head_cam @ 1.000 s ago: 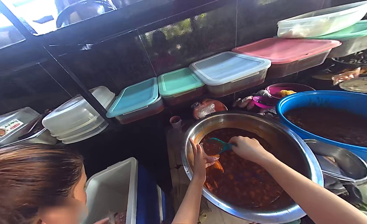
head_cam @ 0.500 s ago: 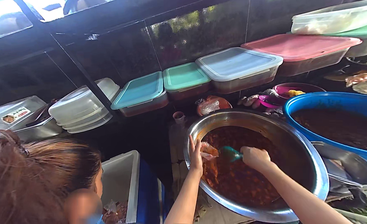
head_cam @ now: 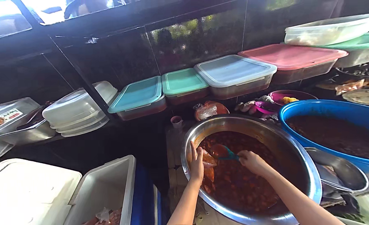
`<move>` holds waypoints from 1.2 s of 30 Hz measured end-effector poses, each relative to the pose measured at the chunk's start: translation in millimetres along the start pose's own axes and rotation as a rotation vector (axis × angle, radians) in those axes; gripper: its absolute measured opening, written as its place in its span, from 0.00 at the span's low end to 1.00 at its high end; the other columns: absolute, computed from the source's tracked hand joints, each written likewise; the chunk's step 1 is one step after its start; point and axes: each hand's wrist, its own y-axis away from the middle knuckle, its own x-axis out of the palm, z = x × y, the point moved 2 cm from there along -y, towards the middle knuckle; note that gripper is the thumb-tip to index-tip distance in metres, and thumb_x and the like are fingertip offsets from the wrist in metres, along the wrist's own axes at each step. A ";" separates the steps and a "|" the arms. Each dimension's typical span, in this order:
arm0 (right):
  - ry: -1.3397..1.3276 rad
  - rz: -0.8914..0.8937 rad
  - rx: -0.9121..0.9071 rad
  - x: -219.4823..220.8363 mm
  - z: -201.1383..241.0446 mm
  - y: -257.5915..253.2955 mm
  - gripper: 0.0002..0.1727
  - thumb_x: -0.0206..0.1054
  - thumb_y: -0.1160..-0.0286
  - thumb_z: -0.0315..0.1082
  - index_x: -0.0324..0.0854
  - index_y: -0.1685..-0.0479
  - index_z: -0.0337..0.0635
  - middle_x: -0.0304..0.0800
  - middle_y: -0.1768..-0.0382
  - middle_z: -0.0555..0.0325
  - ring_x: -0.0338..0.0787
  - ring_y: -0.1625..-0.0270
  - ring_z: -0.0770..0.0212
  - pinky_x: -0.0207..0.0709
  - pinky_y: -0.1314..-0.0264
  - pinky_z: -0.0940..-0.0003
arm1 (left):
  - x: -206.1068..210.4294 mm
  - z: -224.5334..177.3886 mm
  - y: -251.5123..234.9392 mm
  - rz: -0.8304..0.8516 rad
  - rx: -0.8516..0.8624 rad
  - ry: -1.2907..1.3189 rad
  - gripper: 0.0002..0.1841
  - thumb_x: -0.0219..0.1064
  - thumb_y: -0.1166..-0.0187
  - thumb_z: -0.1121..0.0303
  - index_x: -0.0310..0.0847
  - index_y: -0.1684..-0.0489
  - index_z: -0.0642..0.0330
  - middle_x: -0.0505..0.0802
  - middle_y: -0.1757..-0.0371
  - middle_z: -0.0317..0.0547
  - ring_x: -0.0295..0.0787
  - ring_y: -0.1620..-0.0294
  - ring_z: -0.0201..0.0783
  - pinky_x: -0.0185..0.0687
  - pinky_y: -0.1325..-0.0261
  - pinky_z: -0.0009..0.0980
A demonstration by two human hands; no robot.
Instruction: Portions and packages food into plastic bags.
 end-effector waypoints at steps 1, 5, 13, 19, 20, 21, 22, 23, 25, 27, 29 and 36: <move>0.055 -0.041 -0.011 -10.2 16.2 7.0 0.19 0.56 0.11 0.38 0.80 0.28 0.43 0.90 0.41 0.40 0.88 0.37 0.41 0.75 0.31 0.36 | 3.0 -0.4 1.3 -0.014 0.013 0.037 0.35 0.42 0.07 0.49 0.31 0.02 0.39 0.46 0.03 0.49 0.63 0.12 0.53 0.77 0.27 0.57; 0.253 -0.164 -0.053 -28.9 65.1 38.0 0.20 0.55 0.09 0.39 0.79 0.24 0.49 0.89 0.35 0.45 0.84 0.27 0.42 0.66 0.22 0.36 | 13.2 -4.7 5.5 -0.040 -0.090 0.221 0.34 0.30 0.09 0.40 0.24 0.03 0.32 0.49 0.05 0.58 0.82 0.30 0.56 0.84 0.42 0.53; 0.339 -0.367 -0.202 -14.0 72.7 54.7 0.20 0.55 0.10 0.37 0.81 0.27 0.46 0.91 0.36 0.46 0.85 0.27 0.43 0.68 0.24 0.39 | 14.0 -11.2 4.1 -0.021 -0.178 0.333 0.34 0.25 0.10 0.37 0.27 0.04 0.29 0.63 0.10 0.60 0.89 0.42 0.55 0.86 0.48 0.49; -0.005 -0.097 -0.058 -14.1 40.8 38.1 0.20 0.54 0.08 0.40 0.80 0.28 0.42 0.92 0.49 0.44 0.91 0.46 0.46 0.79 0.37 0.45 | 10.3 -1.3 3.4 0.055 -0.124 0.301 0.36 0.26 0.11 0.35 0.29 0.03 0.35 0.76 0.18 0.59 0.90 0.43 0.51 0.87 0.48 0.47; 0.017 -0.091 -0.031 -15.5 30.4 37.3 0.20 0.54 0.08 0.41 0.81 0.29 0.42 0.92 0.49 0.44 0.91 0.46 0.46 0.79 0.37 0.44 | 9.8 -1.2 3.5 0.057 -0.115 0.280 0.37 0.25 0.11 0.35 0.29 0.03 0.36 0.80 0.23 0.58 0.91 0.48 0.50 0.88 0.51 0.46; 0.076 -0.081 0.005 -17.3 19.4 37.7 0.20 0.54 0.09 0.41 0.82 0.30 0.42 0.92 0.46 0.42 0.91 0.43 0.44 0.79 0.35 0.41 | 9.3 -0.6 4.2 0.058 -0.108 0.257 0.37 0.25 0.10 0.36 0.31 0.03 0.38 0.83 0.26 0.58 0.92 0.51 0.49 0.89 0.54 0.45; 0.161 -0.063 0.055 -18.8 7.7 38.7 0.20 0.56 0.10 0.40 0.82 0.31 0.40 0.91 0.43 0.39 0.90 0.38 0.40 0.77 0.33 0.37 | 7.7 2.3 4.0 0.083 -0.107 0.240 0.36 0.27 0.10 0.38 0.35 0.03 0.40 0.80 0.22 0.58 0.91 0.45 0.50 0.89 0.50 0.47; 0.265 -0.029 0.124 -18.6 -5.2 39.2 0.19 0.59 0.12 0.40 0.83 0.32 0.40 0.89 0.39 0.37 0.87 0.33 0.37 0.76 0.32 0.33 | 6.2 6.6 2.4 0.115 -0.115 0.224 0.36 0.30 0.09 0.39 0.40 0.03 0.42 0.76 0.17 0.57 0.86 0.34 0.52 0.86 0.42 0.50; 0.458 0.084 0.280 -8.6 -30.1 41.6 0.20 0.62 0.17 0.39 0.82 0.33 0.37 0.86 0.34 0.33 0.84 0.29 0.32 0.75 0.33 0.28 | 6.7 14.5 -1.9 0.159 -0.101 0.154 0.33 0.39 0.08 0.45 0.52 0.06 0.47 0.73 0.14 0.55 0.79 0.25 0.52 0.82 0.36 0.51; 0.567 0.192 0.379 14.4 -46.6 46.7 0.22 0.65 0.22 0.35 0.80 0.34 0.30 0.83 0.31 0.30 0.81 0.26 0.29 0.75 0.33 0.27 | 9.7 14.5 -1.8 0.240 -0.103 0.054 0.31 0.49 0.10 0.52 0.57 0.08 0.50 0.69 0.12 0.53 0.75 0.21 0.50 0.79 0.32 0.50; 0.571 0.172 0.324 33.0 -51.6 45.8 0.22 0.65 0.24 0.32 0.81 0.34 0.29 0.79 0.26 0.29 0.75 0.21 0.28 0.67 0.27 0.25 | 15.7 11.1 -1.8 0.315 -0.103 -0.025 0.32 0.59 0.20 0.63 0.62 0.12 0.56 0.75 0.19 0.58 0.81 0.30 0.47 0.80 0.36 0.46; -0.161 0.078 -0.346 27.1 28.4 16.7 0.16 0.59 0.11 0.36 0.89 0.50 0.34 0.92 0.50 0.46 0.88 0.45 0.55 0.76 0.35 0.52 | 32.5 -5.3 -2.4 0.528 0.084 -0.288 0.11 0.62 0.30 0.78 0.85 0.53 0.66 0.91 0.54 0.46 0.87 0.54 0.33 0.82 0.47 0.33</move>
